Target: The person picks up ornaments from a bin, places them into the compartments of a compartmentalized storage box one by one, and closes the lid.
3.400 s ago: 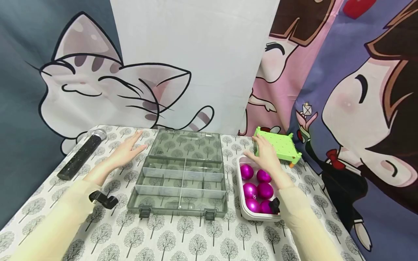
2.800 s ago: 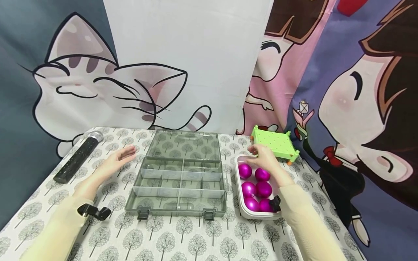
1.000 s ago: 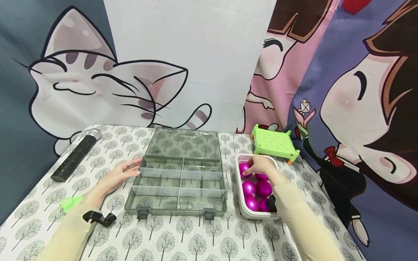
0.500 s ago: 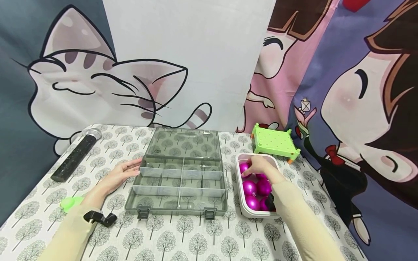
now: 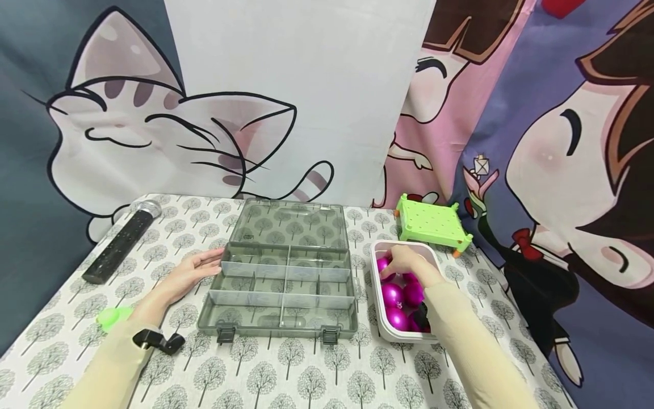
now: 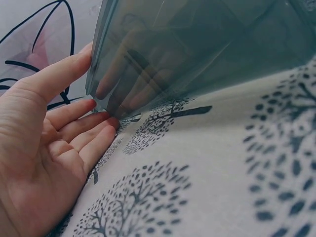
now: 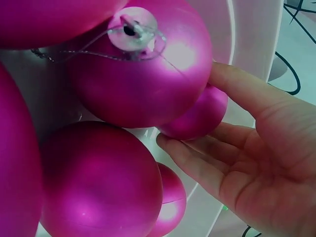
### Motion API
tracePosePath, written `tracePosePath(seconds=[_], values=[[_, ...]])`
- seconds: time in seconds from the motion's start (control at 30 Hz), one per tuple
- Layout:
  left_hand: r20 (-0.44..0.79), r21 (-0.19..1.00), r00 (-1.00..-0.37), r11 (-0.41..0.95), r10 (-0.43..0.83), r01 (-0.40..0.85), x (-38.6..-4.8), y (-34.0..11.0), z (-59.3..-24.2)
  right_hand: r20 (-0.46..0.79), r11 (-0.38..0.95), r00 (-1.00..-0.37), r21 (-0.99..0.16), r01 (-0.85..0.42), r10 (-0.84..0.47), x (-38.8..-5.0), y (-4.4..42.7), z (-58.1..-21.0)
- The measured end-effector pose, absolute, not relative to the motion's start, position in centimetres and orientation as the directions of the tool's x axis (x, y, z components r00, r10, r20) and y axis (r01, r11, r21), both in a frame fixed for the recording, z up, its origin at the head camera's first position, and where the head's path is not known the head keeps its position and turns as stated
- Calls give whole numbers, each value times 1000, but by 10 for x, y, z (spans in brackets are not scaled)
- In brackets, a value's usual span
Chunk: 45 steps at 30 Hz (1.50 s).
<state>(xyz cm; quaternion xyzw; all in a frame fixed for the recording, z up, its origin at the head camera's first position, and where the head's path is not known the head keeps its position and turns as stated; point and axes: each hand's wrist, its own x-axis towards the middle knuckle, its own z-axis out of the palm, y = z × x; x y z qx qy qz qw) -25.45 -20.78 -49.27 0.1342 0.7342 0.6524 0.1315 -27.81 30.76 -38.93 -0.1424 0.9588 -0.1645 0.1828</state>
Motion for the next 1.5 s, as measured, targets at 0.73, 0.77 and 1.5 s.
tracePosePath(seconds=[0.73, 0.77, 1.5], values=[[-18, 997, -931, 81, 364, 12, -255, -208, -496, -99, 877, -942, -406, -255, -320, -269, 328, -369], [-18, 997, -931, 80, 364, 12, -255, -208, -496, -86, 872, -943, -415, -259, -321, -268, 329, -368], [-17, 997, -935, 80, 355, 12, -255, -208, -495, 199, 753, -965, -605, -258, -171, -280, 271, -333]])
